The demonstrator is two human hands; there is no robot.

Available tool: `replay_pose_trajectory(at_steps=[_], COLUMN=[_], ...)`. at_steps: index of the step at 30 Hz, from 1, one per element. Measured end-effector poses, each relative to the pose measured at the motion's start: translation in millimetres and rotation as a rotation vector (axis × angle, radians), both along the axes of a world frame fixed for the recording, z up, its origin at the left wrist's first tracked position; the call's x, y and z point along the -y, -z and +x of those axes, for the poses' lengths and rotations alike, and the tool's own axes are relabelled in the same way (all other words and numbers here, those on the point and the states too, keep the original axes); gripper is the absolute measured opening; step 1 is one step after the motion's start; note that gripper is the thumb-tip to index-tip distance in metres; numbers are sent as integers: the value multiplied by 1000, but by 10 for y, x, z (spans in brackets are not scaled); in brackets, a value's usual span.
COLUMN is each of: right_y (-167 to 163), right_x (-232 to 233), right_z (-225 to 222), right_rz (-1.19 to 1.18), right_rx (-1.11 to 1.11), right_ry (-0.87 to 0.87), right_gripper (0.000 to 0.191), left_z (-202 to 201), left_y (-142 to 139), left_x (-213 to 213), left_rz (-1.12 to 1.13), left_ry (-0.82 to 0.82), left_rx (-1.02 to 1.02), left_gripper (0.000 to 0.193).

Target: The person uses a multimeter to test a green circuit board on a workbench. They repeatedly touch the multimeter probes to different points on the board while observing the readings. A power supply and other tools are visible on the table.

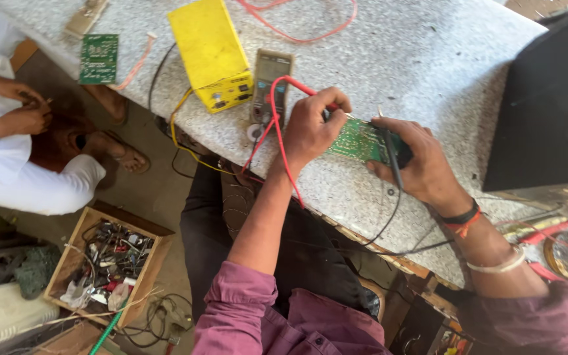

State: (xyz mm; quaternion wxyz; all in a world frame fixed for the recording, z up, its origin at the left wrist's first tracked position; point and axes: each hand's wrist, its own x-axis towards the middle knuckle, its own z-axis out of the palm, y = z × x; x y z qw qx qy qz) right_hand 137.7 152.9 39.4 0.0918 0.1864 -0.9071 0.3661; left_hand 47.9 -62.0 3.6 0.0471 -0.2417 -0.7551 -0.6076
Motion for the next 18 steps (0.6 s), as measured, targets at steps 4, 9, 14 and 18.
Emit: replay_pose_trajectory(at_steps=[4, 9, 14, 18], right_y=[-16, -15, -16, -39], right_x=[-6, -7, -15, -7], right_z=[-7, -13, -9, 16], right_rz=[6, 8, 12, -7], right_rx=[-4, -20, 17, -49], right_ry=[-15, -27, -21, 31], right_gripper=[70, 70, 70, 67], left_z=[13, 9, 13, 0], left_y=[-46, -30, 26, 45], left_x=[-8, -11, -21, -35], left_rz=[-8, -31, -8, -38], left_ry=[-15, -23, -4, -23], left_rx=[-18, 18, -92, -49], left_gripper=[6, 6, 4, 5])
